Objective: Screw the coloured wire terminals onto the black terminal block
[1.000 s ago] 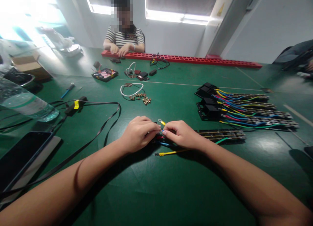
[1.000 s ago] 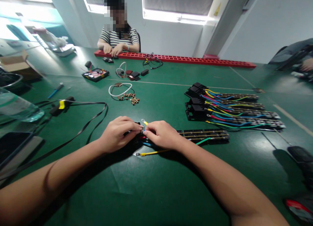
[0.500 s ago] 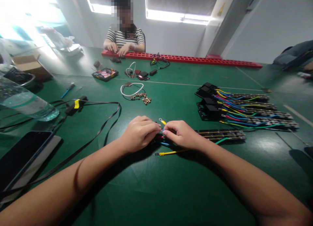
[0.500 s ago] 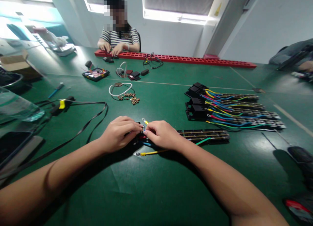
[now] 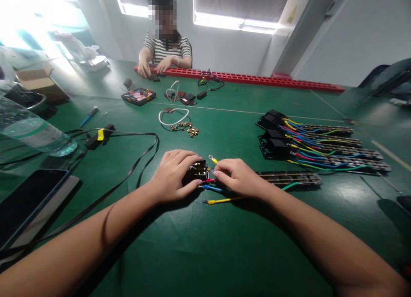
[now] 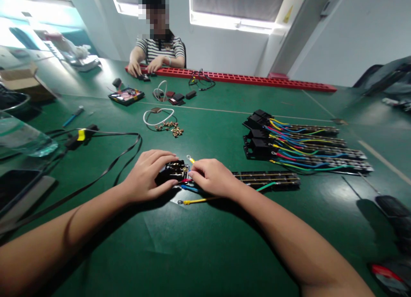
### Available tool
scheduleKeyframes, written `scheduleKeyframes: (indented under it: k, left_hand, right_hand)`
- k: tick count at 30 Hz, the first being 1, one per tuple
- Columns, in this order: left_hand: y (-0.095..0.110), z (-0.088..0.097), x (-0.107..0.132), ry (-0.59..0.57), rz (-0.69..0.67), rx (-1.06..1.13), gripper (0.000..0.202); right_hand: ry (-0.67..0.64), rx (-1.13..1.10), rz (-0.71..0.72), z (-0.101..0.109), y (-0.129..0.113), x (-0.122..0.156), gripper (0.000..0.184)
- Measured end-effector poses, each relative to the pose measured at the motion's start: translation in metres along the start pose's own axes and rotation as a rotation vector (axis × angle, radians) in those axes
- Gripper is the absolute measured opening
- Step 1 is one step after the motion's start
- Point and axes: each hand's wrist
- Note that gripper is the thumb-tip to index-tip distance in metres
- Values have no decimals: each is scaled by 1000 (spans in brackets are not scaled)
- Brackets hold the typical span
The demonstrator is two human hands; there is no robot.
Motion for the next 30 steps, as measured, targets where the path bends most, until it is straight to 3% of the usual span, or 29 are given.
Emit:
scheduleKeyframes:
  k: [5,12,25,30]
  left_hand:
    - [-5,-2,0,-67,82,90,42]
    - [-4,-10,-2,-17,147,167,43]
    - [3,-16,-2,9,202,162,42]
    - [0,-13,-3,-10,163,196,42]
  right_hand:
    - [-1,49,-4,0,-1,0,25]
    - [11,95,-3,-2,0,0,27]
    - [45,22,-13,-3,1,0,25]
    - [36,4,-14,-2,1,0,25]
Point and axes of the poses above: each hand's wrist, its own x-axis away from the middle knuckle, its own z-axis out of the back of the hand, y = z × x, and after that the axes turned 3 degrees about x, right-handed
